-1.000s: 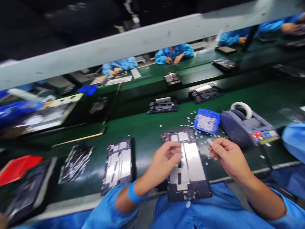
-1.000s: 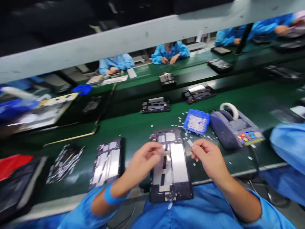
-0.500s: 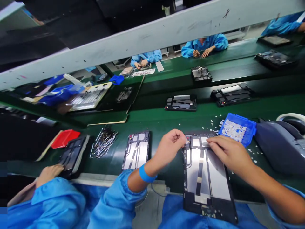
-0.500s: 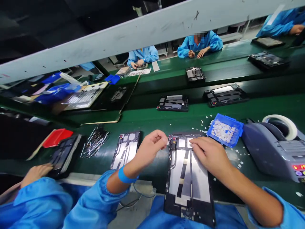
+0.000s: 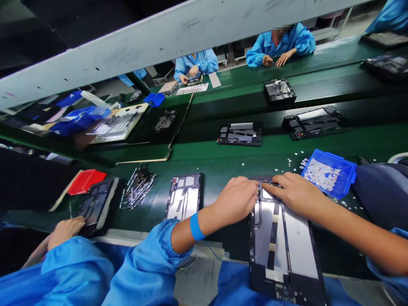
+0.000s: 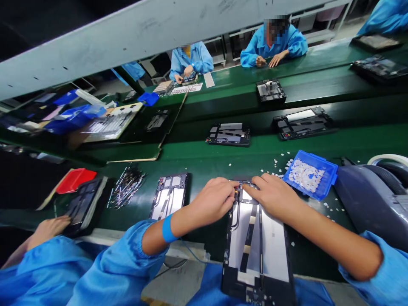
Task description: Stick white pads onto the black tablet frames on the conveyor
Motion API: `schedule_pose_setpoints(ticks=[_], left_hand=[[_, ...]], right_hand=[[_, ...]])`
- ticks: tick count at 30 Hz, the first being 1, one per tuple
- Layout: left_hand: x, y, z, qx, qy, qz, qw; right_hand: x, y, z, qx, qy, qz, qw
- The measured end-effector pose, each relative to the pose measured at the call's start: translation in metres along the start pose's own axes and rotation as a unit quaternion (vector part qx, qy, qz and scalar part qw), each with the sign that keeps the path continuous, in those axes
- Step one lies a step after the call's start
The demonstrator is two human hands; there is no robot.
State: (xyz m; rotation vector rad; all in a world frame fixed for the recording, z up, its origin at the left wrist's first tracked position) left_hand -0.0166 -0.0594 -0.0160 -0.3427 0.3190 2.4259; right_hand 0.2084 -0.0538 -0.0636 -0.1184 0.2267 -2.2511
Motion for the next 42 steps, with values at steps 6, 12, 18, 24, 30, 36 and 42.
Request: schedule_pose_setpoints(ticks=[6,12,18,24,30,36,42], left_hand=[[0.000,-0.003,0.002,0.011,-0.073,-0.053,0.996],[0.001,-0.004,0.001,0.006,-0.087,-0.063,0.994],[0.001,-0.004,0.007,0.017,-0.034,-0.046,0.998],[0.011,-0.014,0.013,-0.018,0.187,0.015,0.982],[0.018,-0.033,0.004,-0.003,0.251,0.085,0.964],[0.022,-0.045,-0.002,0.025,0.260,0.102,0.960],[0.019,-0.044,-0.004,0.010,0.225,0.101,0.969]], right_hand=[[-0.005,0.002,-0.002,-0.018,-0.008,0.025,0.999],[-0.005,0.003,-0.001,-0.040,-0.002,0.020,0.999],[-0.005,-0.003,0.002,-0.023,0.003,0.033,0.999],[-0.006,-0.005,0.004,-0.020,-0.001,0.046,0.999],[-0.006,-0.004,0.001,-0.035,-0.002,0.050,0.998],[-0.005,-0.005,0.001,-0.041,0.008,0.047,0.998],[-0.005,-0.006,0.002,-0.045,0.005,0.047,0.998]])
Point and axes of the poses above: each hand's wrist, its own y-axis away from the middle knuckle, its own z-axis out of the back of the hand, x = y × z, the point moved 2 cm from there along -y, towards the middle knuckle, and after that the axes turned 4 degrees about x, right-handed, at the moved point
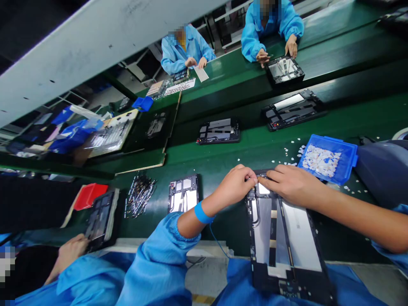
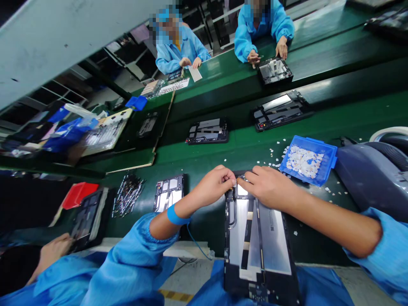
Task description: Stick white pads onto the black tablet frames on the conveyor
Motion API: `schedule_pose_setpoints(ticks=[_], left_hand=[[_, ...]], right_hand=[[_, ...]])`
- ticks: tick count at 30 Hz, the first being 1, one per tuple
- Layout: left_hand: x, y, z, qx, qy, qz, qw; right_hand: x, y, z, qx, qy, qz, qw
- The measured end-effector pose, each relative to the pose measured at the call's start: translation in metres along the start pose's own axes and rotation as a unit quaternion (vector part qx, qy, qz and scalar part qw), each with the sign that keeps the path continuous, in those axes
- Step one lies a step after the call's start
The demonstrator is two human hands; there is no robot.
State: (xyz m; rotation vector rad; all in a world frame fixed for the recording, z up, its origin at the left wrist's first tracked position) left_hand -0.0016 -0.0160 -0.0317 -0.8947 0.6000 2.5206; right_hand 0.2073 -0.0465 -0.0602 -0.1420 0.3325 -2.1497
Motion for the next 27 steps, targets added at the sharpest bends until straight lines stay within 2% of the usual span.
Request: schedule_pose_setpoints(ticks=[16,20,27], left_hand=[[-0.001,0.006,-0.010,-0.051,-0.051,0.006,0.997],[0.001,0.004,-0.010,-0.045,-0.025,0.011,0.999],[0.014,-0.001,-0.004,-0.023,0.083,0.061,0.994]], right_hand=[[0.001,-0.001,0.003,-0.007,-0.006,-0.003,1.000],[0.001,0.000,0.001,-0.007,-0.006,-0.002,1.000],[0.001,0.000,0.001,-0.007,0.000,-0.001,1.000]])
Point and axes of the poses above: each hand's wrist, its own y-axis away from the middle knuckle, its own z-axis out of the back of the hand, x = y × z, the point moved 2 cm from there along -y, towards the middle knuckle, and after that the axes turned 4 degrees about x, right-handed, at the moved point
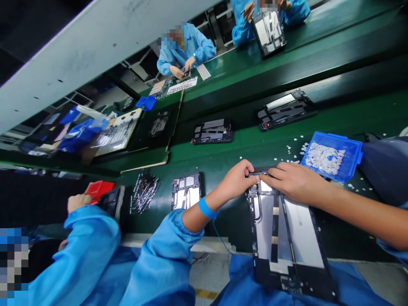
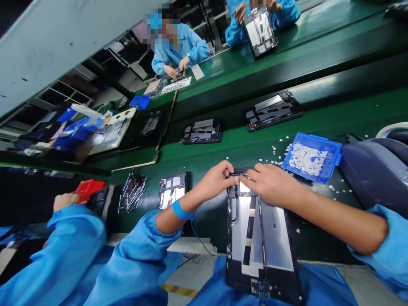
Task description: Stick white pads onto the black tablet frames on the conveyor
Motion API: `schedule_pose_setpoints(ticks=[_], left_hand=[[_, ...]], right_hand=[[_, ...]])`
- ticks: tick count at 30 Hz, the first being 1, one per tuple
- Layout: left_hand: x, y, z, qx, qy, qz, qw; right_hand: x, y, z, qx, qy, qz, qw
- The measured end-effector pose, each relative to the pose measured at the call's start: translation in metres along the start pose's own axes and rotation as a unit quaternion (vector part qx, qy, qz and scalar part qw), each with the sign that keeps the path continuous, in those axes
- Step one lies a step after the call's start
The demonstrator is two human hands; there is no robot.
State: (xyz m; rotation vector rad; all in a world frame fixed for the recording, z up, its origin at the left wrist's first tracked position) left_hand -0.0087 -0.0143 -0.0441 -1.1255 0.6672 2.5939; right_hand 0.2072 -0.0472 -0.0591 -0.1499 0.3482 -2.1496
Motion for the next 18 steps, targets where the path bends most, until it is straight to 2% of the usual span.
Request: schedule_pose_setpoints(ticks=[4,18], left_hand=[[0.000,0.003,0.004,0.007,0.038,0.004,0.999],[-0.007,-0.012,0.000,0.050,0.016,0.018,0.998]], right_hand=[[0.000,0.000,0.001,0.005,0.007,0.006,1.000],[0.000,0.001,-0.002,0.006,0.022,0.019,1.000]])
Point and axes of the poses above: each hand's wrist, its own y-axis away from the middle knuckle, its own z-axis out of the back of the hand, x = y × z, the point moved 2 cm from there along -y, towards the middle knuckle, and after that the axes turned 4 degrees about x, right-handed, at the moved point
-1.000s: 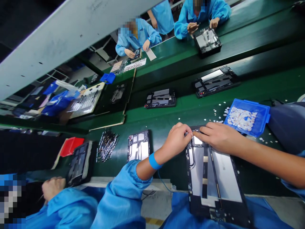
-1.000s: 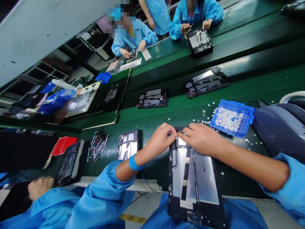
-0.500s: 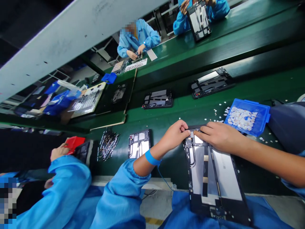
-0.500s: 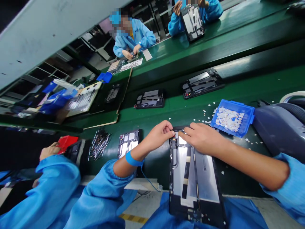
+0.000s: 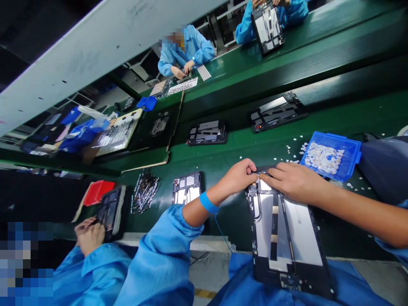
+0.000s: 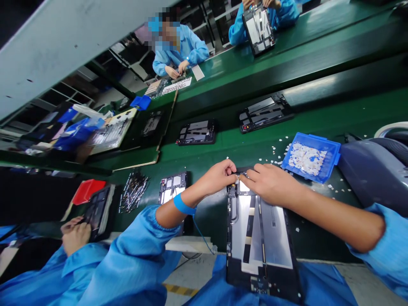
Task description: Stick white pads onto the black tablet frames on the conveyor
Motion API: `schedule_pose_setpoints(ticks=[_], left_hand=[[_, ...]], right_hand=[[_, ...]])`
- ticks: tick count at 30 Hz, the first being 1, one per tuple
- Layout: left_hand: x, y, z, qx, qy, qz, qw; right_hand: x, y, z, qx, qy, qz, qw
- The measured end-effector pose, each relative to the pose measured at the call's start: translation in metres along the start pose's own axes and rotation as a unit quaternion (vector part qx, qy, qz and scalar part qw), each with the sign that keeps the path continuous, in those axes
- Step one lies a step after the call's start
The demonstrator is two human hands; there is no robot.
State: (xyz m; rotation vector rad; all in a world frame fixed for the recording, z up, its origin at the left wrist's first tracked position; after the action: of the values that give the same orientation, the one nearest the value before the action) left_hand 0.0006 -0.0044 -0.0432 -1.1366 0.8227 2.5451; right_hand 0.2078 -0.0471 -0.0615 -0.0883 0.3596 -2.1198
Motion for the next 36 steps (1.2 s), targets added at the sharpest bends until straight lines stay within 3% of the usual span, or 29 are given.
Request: schedule_pose_setpoints(ticks=[12,16,19,22,24,26,28,30,33,36], left_hand=[[-0.002,0.007,-0.003,-0.015,-0.102,-0.058,0.993],[0.001,0.001,-0.003,-0.011,-0.076,-0.049,0.996],[0.009,0.010,0.004,-0.073,0.014,-0.042,0.996],[0.026,0.046,0.006,-0.170,0.066,-0.030,0.983],[0.040,0.077,-0.003,-0.178,0.055,-0.013,0.982],[0.051,0.106,-0.022,-0.133,0.031,-0.001,0.991],[0.054,0.127,-0.046,-0.079,0.014,-0.015,0.997],[0.047,0.139,-0.069,-0.052,0.003,-0.045,0.998],[0.031,0.149,-0.091,-0.078,0.009,-0.080,0.994],[0.031,0.155,-0.088,-0.131,0.109,-0.075,0.983]], right_hand=[[0.002,0.000,-0.002,0.007,-0.006,-0.008,1.000],[-0.001,-0.003,-0.003,0.005,-0.026,-0.018,0.999],[-0.005,0.010,0.006,-0.035,-0.063,-0.061,0.996],[0.000,0.054,0.020,-0.093,-0.108,-0.190,0.971],[0.017,0.095,0.026,-0.099,-0.137,-0.289,0.942],[0.043,0.131,0.026,-0.078,-0.186,-0.361,0.911],[0.071,0.150,0.024,-0.036,-0.254,-0.386,0.886],[0.094,0.148,0.022,0.005,-0.318,-0.383,0.867],[0.111,0.127,0.024,0.006,-0.351,-0.381,0.855],[0.117,0.111,0.026,-0.025,-0.367,-0.363,0.856]])
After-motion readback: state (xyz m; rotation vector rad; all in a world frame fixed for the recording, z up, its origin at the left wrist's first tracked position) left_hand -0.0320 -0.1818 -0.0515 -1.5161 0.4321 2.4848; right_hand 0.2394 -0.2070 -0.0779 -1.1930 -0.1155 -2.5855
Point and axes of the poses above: each hand's wrist, its own y-axis away from the middle knuckle, its own z-axis out of the back of the hand, x = y × z, the point moved 2 cm from there along -y, towards the middle knuckle, and after that the axes turned 4 degrees about x, right-handed, at the moved point
